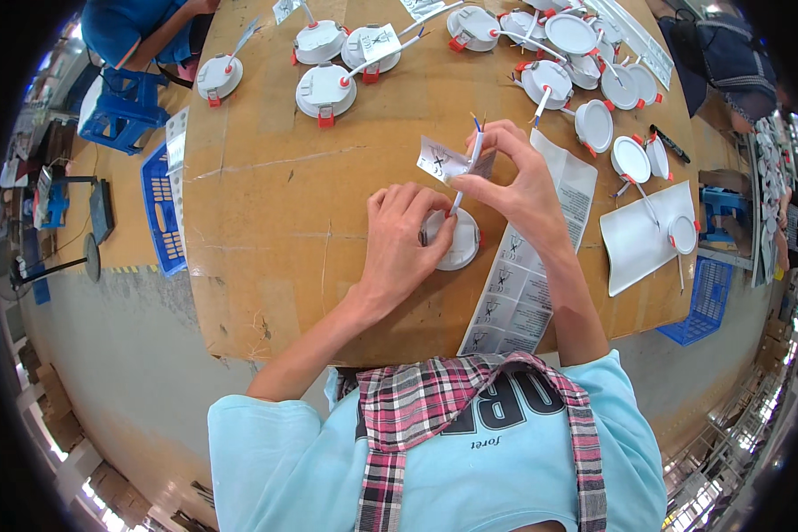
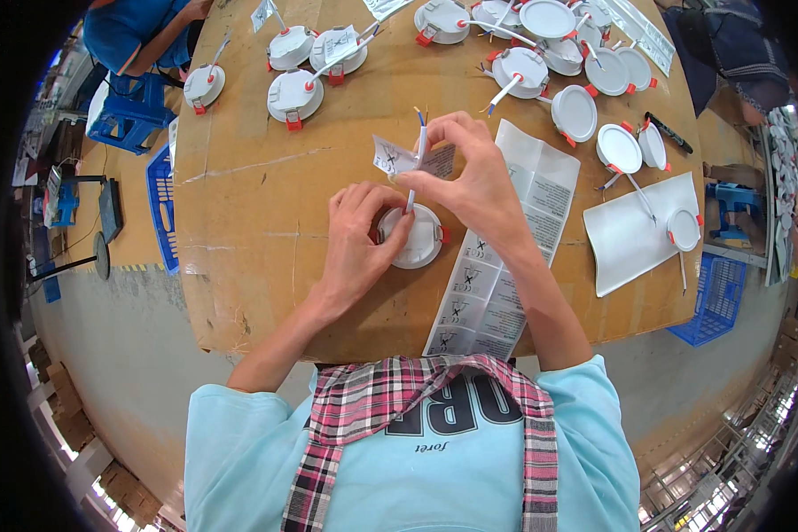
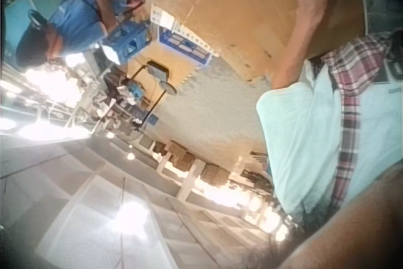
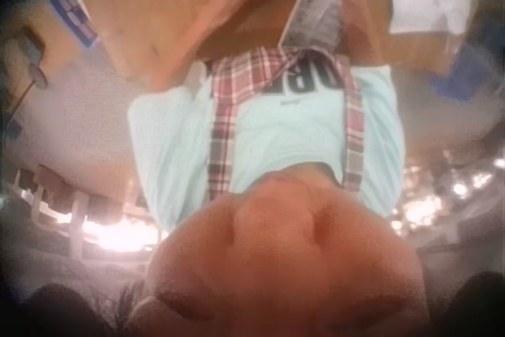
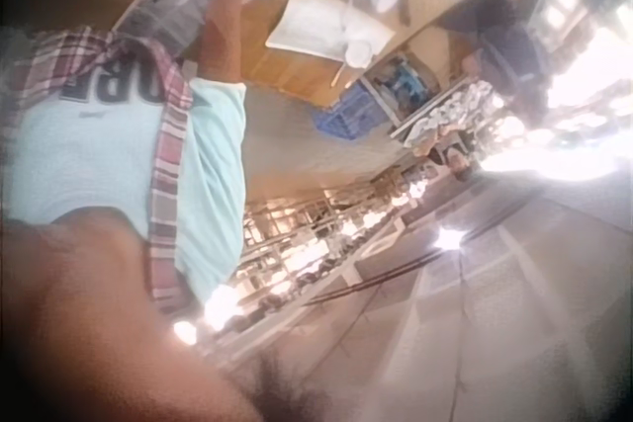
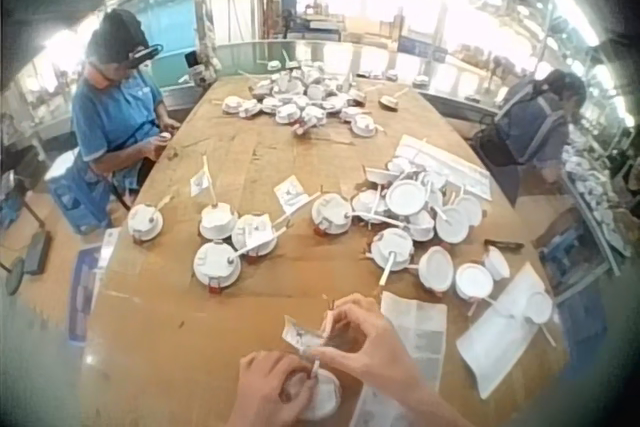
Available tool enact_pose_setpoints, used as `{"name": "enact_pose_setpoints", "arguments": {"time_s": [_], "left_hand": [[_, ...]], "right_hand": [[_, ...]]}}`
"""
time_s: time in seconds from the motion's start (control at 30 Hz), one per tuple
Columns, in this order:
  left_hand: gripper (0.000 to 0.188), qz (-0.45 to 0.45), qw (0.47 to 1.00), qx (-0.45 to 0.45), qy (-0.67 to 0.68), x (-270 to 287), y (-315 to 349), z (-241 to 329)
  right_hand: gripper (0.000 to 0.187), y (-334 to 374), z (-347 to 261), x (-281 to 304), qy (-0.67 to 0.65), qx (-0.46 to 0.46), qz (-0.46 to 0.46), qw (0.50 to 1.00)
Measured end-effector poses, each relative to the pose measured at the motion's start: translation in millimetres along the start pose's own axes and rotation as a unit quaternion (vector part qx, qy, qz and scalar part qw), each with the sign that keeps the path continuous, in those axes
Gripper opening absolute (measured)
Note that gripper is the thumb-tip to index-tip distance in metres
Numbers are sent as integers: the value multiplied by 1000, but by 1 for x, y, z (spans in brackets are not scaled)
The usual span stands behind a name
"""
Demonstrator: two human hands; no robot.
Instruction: Applying technical specification stickers to LED light fixtures and threading electrical wires through them.
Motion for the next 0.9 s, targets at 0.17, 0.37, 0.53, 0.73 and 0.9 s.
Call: {"name": "enact_pose_setpoints", "arguments": {"time_s": [0.17, 0.37, 0.53, 0.73, 0.9], "left_hand": [[16, 14, 1000, -9, -16, -5, -1, -1], [15, 17, 999, -26, -36, -7, -2, 0], [15, 20, 999, -18, -23, -6, 0, -1], [14, 71, 944, 175, 272, 24, -13, -14], [36, -132, 921, 103, 352, 52, -101, -49]], "right_hand": [[30, 0, -1, -5, 77, 11, 43, 996], [23, -2, 3, 3, 78, -15, 95, 992], [19, -4, 5, 1, 61, -19, 100, 993], [19, -1, 4, 11, 116, -4, 104, 988], [19, -2, -8, 10, 109, 27, 76, 991]]}}
Point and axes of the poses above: each hand's wrist, its own y-axis away from the middle knuckle, its own x-axis out of the back of the hand, z = x × y, the point moved 4 cm from there along -y, towards the middle knuckle, and after that the axes turned 15 degrees about y, right-handed, at the moved point
